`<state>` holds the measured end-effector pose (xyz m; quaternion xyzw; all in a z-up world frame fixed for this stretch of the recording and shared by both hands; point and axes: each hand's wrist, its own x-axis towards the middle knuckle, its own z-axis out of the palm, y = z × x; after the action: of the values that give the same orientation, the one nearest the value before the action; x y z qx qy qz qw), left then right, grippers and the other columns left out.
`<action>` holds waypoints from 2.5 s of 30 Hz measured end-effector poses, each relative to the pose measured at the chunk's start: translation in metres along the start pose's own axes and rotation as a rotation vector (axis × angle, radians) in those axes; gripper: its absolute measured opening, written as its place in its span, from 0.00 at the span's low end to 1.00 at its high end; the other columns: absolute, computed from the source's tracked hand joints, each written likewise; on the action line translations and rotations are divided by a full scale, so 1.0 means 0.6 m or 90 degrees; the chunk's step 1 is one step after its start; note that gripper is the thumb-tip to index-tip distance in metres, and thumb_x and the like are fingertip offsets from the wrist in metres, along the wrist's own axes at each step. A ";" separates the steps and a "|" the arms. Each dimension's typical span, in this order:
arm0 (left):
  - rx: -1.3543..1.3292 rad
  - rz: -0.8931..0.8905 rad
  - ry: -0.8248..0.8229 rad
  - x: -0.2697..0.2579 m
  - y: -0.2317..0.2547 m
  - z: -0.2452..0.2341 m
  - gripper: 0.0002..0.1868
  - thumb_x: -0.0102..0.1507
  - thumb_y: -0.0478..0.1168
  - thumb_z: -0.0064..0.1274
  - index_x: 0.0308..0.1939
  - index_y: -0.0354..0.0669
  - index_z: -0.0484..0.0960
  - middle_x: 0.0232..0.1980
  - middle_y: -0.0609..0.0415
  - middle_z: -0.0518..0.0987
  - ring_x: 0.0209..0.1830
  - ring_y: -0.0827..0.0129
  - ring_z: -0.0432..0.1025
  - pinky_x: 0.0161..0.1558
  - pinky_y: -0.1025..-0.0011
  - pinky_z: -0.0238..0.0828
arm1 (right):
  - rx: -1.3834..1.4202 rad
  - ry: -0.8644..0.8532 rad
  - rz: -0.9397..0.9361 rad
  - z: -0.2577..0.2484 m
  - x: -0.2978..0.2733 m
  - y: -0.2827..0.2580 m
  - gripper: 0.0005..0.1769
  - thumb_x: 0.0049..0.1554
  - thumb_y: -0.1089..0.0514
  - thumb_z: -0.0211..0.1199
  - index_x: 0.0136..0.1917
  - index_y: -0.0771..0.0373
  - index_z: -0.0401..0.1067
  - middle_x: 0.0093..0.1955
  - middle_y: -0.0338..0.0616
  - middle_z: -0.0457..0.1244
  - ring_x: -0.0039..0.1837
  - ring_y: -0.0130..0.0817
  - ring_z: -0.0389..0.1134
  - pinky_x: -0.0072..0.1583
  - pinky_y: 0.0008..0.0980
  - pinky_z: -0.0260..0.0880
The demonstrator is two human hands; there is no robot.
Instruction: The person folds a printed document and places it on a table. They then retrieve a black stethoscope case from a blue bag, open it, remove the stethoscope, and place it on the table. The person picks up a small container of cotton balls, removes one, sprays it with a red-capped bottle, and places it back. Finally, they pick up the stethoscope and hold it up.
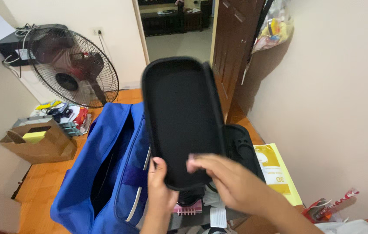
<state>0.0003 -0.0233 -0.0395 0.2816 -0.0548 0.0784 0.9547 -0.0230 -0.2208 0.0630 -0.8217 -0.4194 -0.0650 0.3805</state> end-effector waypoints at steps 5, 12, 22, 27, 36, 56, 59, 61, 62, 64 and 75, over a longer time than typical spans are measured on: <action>-0.037 -0.052 -0.045 -0.039 -0.051 0.034 0.28 0.69 0.48 0.46 0.70 0.39 0.65 0.63 0.44 0.76 0.60 0.59 0.75 0.59 0.57 0.73 | -0.327 0.125 -0.132 0.008 0.065 0.009 0.31 0.61 0.54 0.55 0.75 0.66 0.61 0.81 0.54 0.53 0.83 0.54 0.48 0.79 0.53 0.44; -0.075 -0.137 -0.021 -0.043 -0.049 0.029 0.30 0.68 0.52 0.46 0.66 0.34 0.68 0.61 0.40 0.78 0.58 0.53 0.76 0.58 0.54 0.74 | -0.351 0.279 0.041 -0.021 0.148 0.089 0.45 0.64 0.38 0.55 0.80 0.71 0.48 0.84 0.63 0.42 0.85 0.60 0.39 0.80 0.55 0.38; -0.188 -0.015 -0.205 -0.005 -0.065 -0.058 0.18 0.82 0.49 0.41 0.64 0.35 0.68 0.52 0.39 0.77 0.53 0.50 0.76 0.56 0.48 0.75 | -0.301 -0.018 -0.201 0.072 0.027 0.033 0.47 0.60 0.36 0.53 0.81 0.68 0.49 0.85 0.60 0.40 0.86 0.64 0.33 0.80 0.58 0.28; -0.050 -0.067 0.031 -0.016 -0.052 -0.022 0.26 0.69 0.55 0.42 0.62 0.39 0.70 0.57 0.45 0.79 0.57 0.57 0.76 0.58 0.55 0.74 | -0.187 -0.060 -0.062 0.052 0.029 0.040 0.44 0.64 0.44 0.54 0.82 0.73 0.48 0.86 0.61 0.43 0.87 0.59 0.39 0.82 0.54 0.36; -0.119 -0.159 -0.015 -0.043 -0.079 0.032 0.30 0.69 0.54 0.40 0.69 0.38 0.66 0.63 0.42 0.77 0.61 0.54 0.74 0.61 0.54 0.72 | -0.529 0.234 0.052 -0.005 0.164 0.098 0.48 0.63 0.35 0.53 0.78 0.76 0.47 0.81 0.71 0.39 0.81 0.71 0.36 0.77 0.59 0.36; -0.083 -0.123 -0.003 -0.009 -0.079 -0.018 0.33 0.68 0.56 0.41 0.71 0.41 0.66 0.69 0.41 0.72 0.65 0.52 0.71 0.64 0.52 0.68 | -0.481 0.263 -0.073 0.008 0.165 0.116 0.46 0.62 0.35 0.53 0.75 0.76 0.55 0.79 0.74 0.45 0.81 0.70 0.41 0.76 0.64 0.37; -0.190 -0.123 -0.055 0.010 -0.073 -0.047 0.29 0.79 0.60 0.41 0.57 0.31 0.67 0.58 0.37 0.74 0.59 0.46 0.73 0.64 0.44 0.69 | -0.433 0.026 -0.152 0.046 0.129 0.076 0.54 0.59 0.26 0.46 0.78 0.75 0.51 0.83 0.68 0.44 0.84 0.67 0.41 0.79 0.65 0.34; -0.126 -0.164 0.132 0.017 -0.065 -0.074 0.30 0.70 0.61 0.37 0.59 0.39 0.73 0.56 0.43 0.80 0.55 0.55 0.78 0.59 0.53 0.72 | -0.336 -0.090 -0.202 0.067 0.083 0.050 0.54 0.60 0.28 0.49 0.78 0.79 0.51 0.82 0.71 0.45 0.84 0.66 0.42 0.80 0.60 0.37; -0.095 -0.182 0.223 0.023 -0.060 -0.085 0.32 0.65 0.62 0.35 0.60 0.43 0.76 0.56 0.46 0.83 0.53 0.59 0.80 0.56 0.58 0.73 | -0.211 -0.138 -0.213 0.068 0.066 0.042 0.53 0.62 0.31 0.51 0.77 0.82 0.52 0.80 0.75 0.46 0.83 0.68 0.43 0.80 0.57 0.40; -0.195 -0.216 -0.014 0.028 -0.044 -0.102 0.35 0.71 0.66 0.40 0.56 0.33 0.73 0.55 0.39 0.80 0.54 0.53 0.78 0.59 0.55 0.72 | -0.098 -0.210 -0.209 0.052 0.049 0.042 0.41 0.63 0.38 0.55 0.73 0.75 0.60 0.79 0.66 0.52 0.84 0.61 0.49 0.81 0.54 0.43; -0.067 -0.105 0.032 0.002 -0.030 -0.008 0.32 0.67 0.56 0.41 0.67 0.36 0.69 0.62 0.42 0.78 0.59 0.54 0.76 0.58 0.55 0.75 | -0.429 0.155 -0.097 -0.018 0.116 0.062 0.48 0.57 0.34 0.52 0.75 0.74 0.56 0.80 0.70 0.44 0.82 0.64 0.40 0.77 0.52 0.43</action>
<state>0.0050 -0.0352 -0.0526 0.2326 -0.0116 0.0036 0.9725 0.0511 -0.1970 0.0791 -0.8537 -0.3860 -0.3248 0.1293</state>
